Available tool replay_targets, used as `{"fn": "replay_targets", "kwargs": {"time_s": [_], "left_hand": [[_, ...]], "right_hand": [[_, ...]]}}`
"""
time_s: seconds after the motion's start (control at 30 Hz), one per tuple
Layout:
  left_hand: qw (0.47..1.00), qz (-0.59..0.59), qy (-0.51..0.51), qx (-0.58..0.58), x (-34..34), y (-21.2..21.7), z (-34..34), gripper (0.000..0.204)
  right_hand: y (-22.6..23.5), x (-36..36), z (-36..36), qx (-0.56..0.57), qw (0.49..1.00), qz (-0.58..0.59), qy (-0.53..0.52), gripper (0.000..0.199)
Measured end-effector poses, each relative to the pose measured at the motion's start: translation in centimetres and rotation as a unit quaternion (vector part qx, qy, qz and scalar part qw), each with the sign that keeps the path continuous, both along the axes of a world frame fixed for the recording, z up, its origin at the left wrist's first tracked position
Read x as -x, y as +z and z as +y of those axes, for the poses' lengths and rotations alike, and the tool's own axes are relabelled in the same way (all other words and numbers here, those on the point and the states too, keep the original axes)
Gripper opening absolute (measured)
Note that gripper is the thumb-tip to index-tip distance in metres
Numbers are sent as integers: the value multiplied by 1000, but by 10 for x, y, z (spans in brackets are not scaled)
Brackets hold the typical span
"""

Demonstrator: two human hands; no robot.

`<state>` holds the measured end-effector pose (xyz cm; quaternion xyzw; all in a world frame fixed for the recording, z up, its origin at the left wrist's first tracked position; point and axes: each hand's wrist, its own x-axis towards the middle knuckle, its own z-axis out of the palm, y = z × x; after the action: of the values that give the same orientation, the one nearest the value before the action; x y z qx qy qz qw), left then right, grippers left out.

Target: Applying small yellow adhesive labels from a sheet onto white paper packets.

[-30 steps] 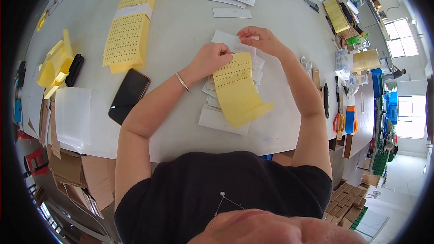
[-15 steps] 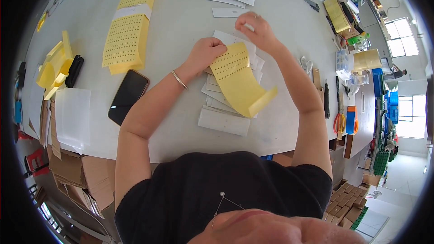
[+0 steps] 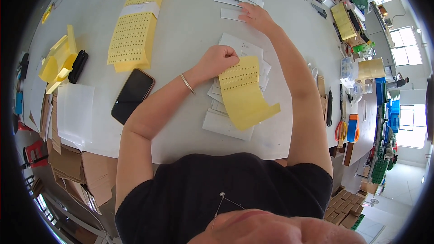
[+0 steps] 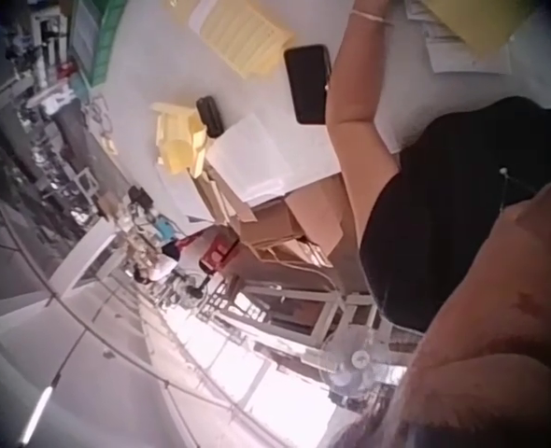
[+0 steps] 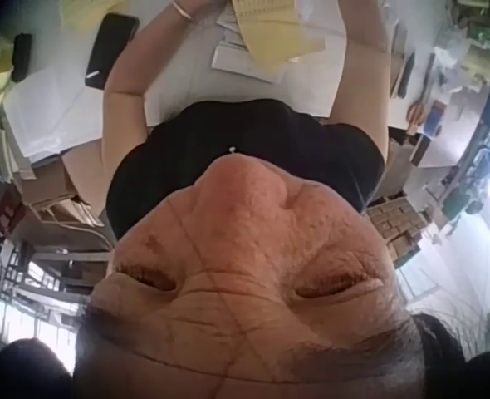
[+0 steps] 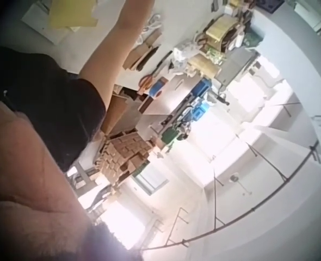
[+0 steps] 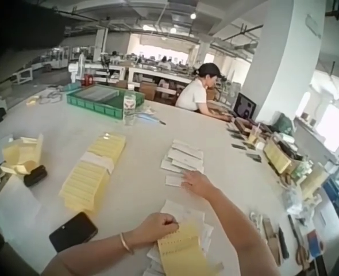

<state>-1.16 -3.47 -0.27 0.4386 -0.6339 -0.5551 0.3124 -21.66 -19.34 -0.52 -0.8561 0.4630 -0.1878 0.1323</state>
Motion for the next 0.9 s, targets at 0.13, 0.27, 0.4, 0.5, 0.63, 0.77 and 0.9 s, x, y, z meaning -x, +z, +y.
{"fn": "replay_targets", "kwargs": {"time_s": [0.13,0.27,0.4,0.5,0.63,0.77,0.9], "left_hand": [[1000,10,-17,5,3,2,4,22],[998,3,-51,30,2,9,8,20],[980,-69,-62,178,5,17,12,16],[912,-57,-13,406,4,7,5,14],[907,-62,12,415,0,-18,-7,11],[930,-124,17,344,-4,-36,-13,13],[943,-133,-24,303,-1,-33,-14,16]], "right_hand": [[11,12,11,31,994,92,54,46],[25,11,33,-74,990,116,-42,47],[25,25,60,-205,976,-24,68,45],[43,16,87,-272,950,7,151,41],[48,15,67,-323,934,-81,133,23],[23,25,-13,-142,974,-165,-57,22],[19,27,-82,27,992,-84,-86,35]]}}
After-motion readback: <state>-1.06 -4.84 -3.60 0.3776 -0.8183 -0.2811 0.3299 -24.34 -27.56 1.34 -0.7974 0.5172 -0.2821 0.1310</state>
